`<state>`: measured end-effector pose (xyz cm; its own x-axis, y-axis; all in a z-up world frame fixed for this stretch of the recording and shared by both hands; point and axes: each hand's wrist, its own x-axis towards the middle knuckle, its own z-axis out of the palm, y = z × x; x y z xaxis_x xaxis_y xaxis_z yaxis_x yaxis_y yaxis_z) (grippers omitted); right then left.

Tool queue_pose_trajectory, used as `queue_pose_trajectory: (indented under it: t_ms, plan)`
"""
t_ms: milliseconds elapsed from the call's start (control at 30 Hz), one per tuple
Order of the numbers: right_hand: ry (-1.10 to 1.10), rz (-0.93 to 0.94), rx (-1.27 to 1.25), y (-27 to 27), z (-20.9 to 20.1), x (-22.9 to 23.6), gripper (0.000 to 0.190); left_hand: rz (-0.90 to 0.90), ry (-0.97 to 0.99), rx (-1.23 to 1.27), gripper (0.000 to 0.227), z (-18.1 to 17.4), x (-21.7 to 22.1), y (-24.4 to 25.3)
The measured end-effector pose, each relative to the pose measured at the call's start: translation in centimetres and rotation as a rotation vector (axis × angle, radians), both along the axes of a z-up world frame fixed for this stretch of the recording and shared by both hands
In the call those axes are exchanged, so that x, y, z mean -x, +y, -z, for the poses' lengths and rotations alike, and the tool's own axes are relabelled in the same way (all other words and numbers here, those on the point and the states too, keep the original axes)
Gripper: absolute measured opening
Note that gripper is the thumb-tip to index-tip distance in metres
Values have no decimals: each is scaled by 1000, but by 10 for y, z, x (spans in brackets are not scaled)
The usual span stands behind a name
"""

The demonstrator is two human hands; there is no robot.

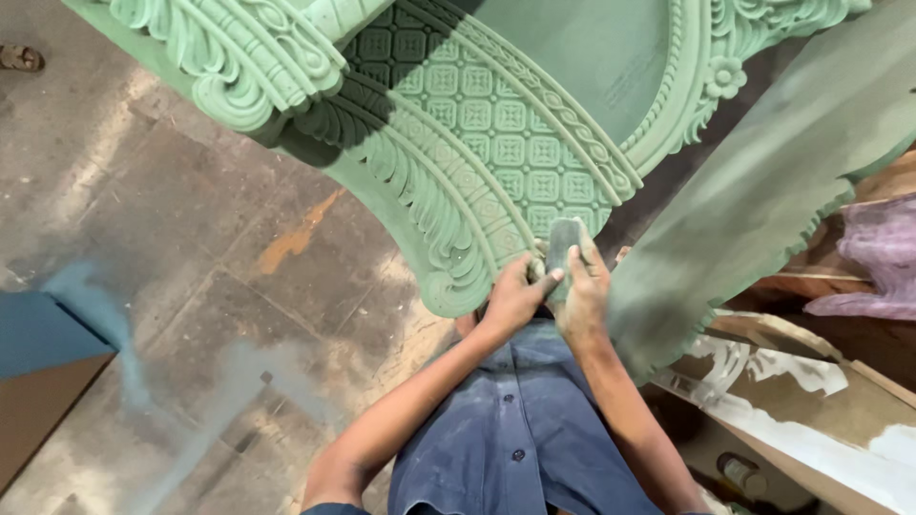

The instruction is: The person smooths and refines the surface of a large, light green, ornately carved foam piece using a small sanding block. They work on the curved edges and detailed patterns, moving their hands methodically across the surface to even out the texture.

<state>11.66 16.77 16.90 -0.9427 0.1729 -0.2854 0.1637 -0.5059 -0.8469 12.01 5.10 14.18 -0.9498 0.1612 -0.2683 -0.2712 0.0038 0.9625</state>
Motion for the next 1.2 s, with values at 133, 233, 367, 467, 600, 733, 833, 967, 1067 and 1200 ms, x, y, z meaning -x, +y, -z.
queue_pose_trajectory:
  t_ms: [133,233,367,467,600,733,833,967,1067,1200]
  plan:
    - [-127,83,-181,23,22,31,42,236,441,540,26,-5,35,-24]
    - [-140,97,-748,18,54,35,35,337,498,692,24,12,64,-46]
    - [-168,-7,-1446,2,95,17,35,484,669,844,39,46,101,-64]
    - [-89,-32,-1652,-19,112,8,38,604,744,851,53,66,124,-73]
    - [-357,5,-1868,-59,119,0,46,766,829,806,60,83,145,-89]
    - [-611,181,-1880,-117,138,36,58,929,932,740,63,103,184,-111]
    - [-760,168,-1879,-142,146,51,57,962,936,765,63,113,203,-129]
    - [-937,288,-1796,-148,144,60,61,982,992,703,58,113,229,-144]
    - [-874,628,-1748,-158,146,79,50,995,977,715,56,113,244,-154]
    - [-766,481,-1854,-164,124,92,55,1004,881,707,58,108,240,-166]
